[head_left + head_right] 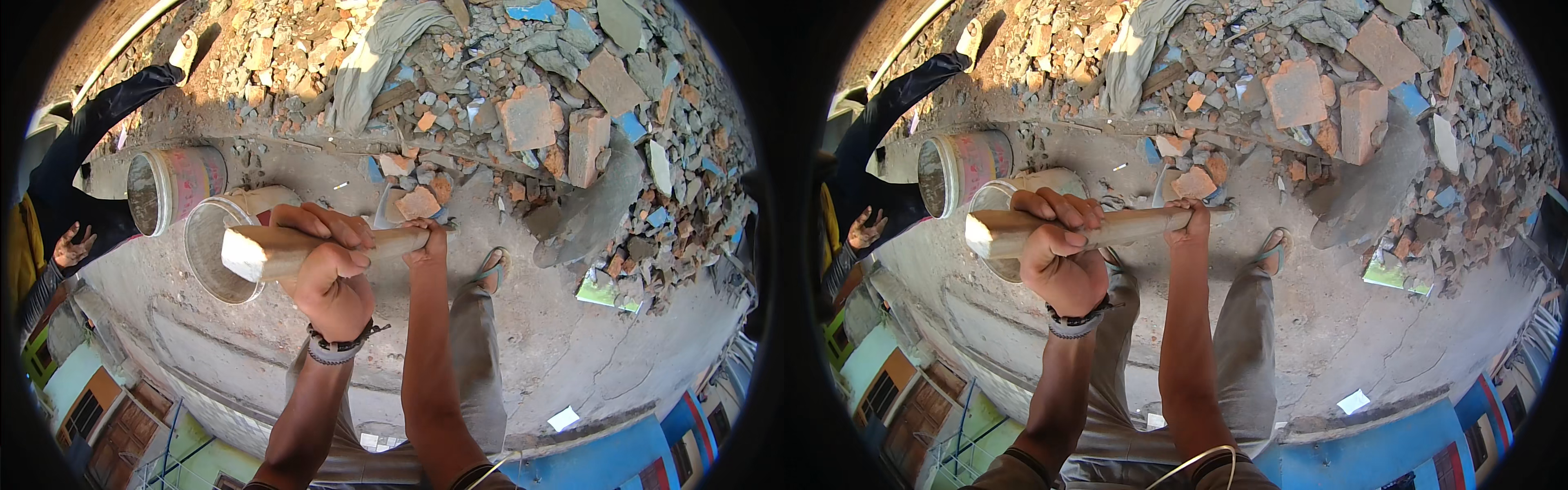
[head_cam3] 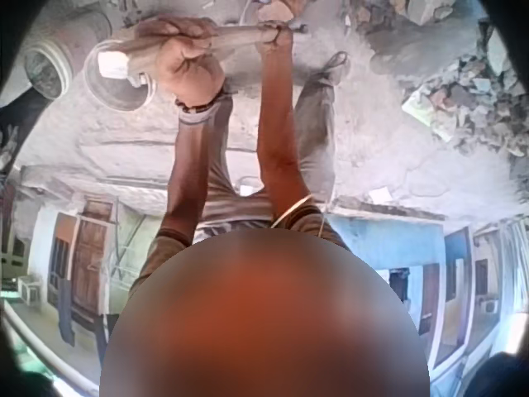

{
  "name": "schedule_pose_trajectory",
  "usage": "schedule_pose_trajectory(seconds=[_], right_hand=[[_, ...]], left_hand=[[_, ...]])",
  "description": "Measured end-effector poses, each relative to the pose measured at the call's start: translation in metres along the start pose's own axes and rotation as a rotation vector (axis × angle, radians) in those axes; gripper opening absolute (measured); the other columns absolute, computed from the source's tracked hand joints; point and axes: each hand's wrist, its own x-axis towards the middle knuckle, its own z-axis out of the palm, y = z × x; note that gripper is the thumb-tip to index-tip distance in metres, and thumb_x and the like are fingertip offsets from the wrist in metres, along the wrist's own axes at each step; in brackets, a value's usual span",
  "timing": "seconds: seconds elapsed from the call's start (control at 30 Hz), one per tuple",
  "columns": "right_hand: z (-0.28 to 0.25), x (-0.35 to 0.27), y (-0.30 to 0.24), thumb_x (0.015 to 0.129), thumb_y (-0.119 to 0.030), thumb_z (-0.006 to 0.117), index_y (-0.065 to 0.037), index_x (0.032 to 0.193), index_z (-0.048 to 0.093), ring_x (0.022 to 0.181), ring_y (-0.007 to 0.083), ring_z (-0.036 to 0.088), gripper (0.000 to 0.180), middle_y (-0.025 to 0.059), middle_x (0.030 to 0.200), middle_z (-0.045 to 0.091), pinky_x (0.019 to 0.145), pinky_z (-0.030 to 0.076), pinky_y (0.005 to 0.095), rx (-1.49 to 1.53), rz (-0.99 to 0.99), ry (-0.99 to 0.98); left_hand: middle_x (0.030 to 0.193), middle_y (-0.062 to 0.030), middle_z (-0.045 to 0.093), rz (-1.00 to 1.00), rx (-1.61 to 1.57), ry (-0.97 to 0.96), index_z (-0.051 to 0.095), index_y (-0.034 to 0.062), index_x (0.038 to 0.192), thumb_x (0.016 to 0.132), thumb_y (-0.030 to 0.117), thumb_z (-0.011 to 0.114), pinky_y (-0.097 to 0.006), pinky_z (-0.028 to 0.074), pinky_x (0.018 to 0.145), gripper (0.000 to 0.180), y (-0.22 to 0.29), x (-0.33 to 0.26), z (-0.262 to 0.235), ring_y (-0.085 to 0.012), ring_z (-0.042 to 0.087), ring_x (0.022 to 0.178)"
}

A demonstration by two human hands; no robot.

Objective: The person uses a shovel to scoop broken bricks and rubble from a large pile on the ground into a white bucket. The person repeatedly scoops debris and deposits it into the bucket, occasionally adjusting the bucket's position.

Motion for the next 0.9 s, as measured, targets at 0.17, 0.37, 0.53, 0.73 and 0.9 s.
schedule_pose_trajectory(seconds=[0.17,0.37,0.53,0.73,0.9], right_hand=[[0.045,-0.007,-0.001,0.086,-0.005,0.045,-0.007,0.072,0.046,0.051,0.0141,0.044,0.015,0.0002,0.058,0.044,0.056,0.045,0.0296,-0.070,-0.009,0.072],[0.019,-0.066,0.013,0.084,-0.003,0.048,-0.009,0.075,0.044,0.054,0.0099,0.045,0.012,-0.0013,0.063,0.042,0.057,0.043,0.0280,-0.195,-0.009,0.019],[0.033,-0.132,0.061,0.084,-0.005,0.050,-0.010,0.075,0.044,0.057,0.0101,0.044,0.011,-0.0012,0.066,0.042,0.059,0.042,0.0279,-0.366,-0.005,0.017],[0.049,-0.237,0.199,0.085,-0.008,0.052,-0.010,0.076,0.043,0.057,0.0076,0.045,0.012,-0.0030,0.066,0.043,0.059,0.043,0.0259,-0.553,-0.019,0.003],[0.027,-0.336,0.331,0.084,-0.010,0.056,-0.012,0.076,0.045,0.058,0.0078,0.046,0.013,-0.0030,0.069,0.045,0.061,0.042,0.0259,-0.582,0.174,0.075]], left_hand=[[0.086,-0.0086,0.044,0.005,-0.105,0.045,0.043,0.0054,0.085,0.064,-0.005,0.053,-0.043,0.044,0.075,0.026,0.022,-0.006,0.004,-0.0239,0.050,0.074],[0.075,-0.0062,0.050,-0.029,-0.128,0.171,0.038,0.0108,0.088,0.058,-0.001,0.062,-0.042,0.041,0.078,0.040,0.076,-0.070,-0.023,-0.0238,0.053,0.071],[0.073,-0.0040,0.047,-0.033,-0.135,0.257,0.037,0.0121,0.087,0.056,-0.001,0.058,-0.041,0.040,0.081,0.040,0.159,-0.090,-0.055,-0.0215,0.050,0.069],[0.066,-0.0009,0.045,0.057,-0.150,0.485,0.039,0.0125,0.085,0.070,0.006,0.064,-0.035,0.045,0.067,0.030,0.303,-0.095,-0.126,-0.0159,0.049,0.054],[0.061,-0.0030,0.047,0.332,-0.205,0.414,0.040,0.0077,0.084,0.064,-0.005,0.066,-0.032,0.046,0.048,0.034,0.431,-0.136,-0.233,-0.0158,0.050,0.044]])
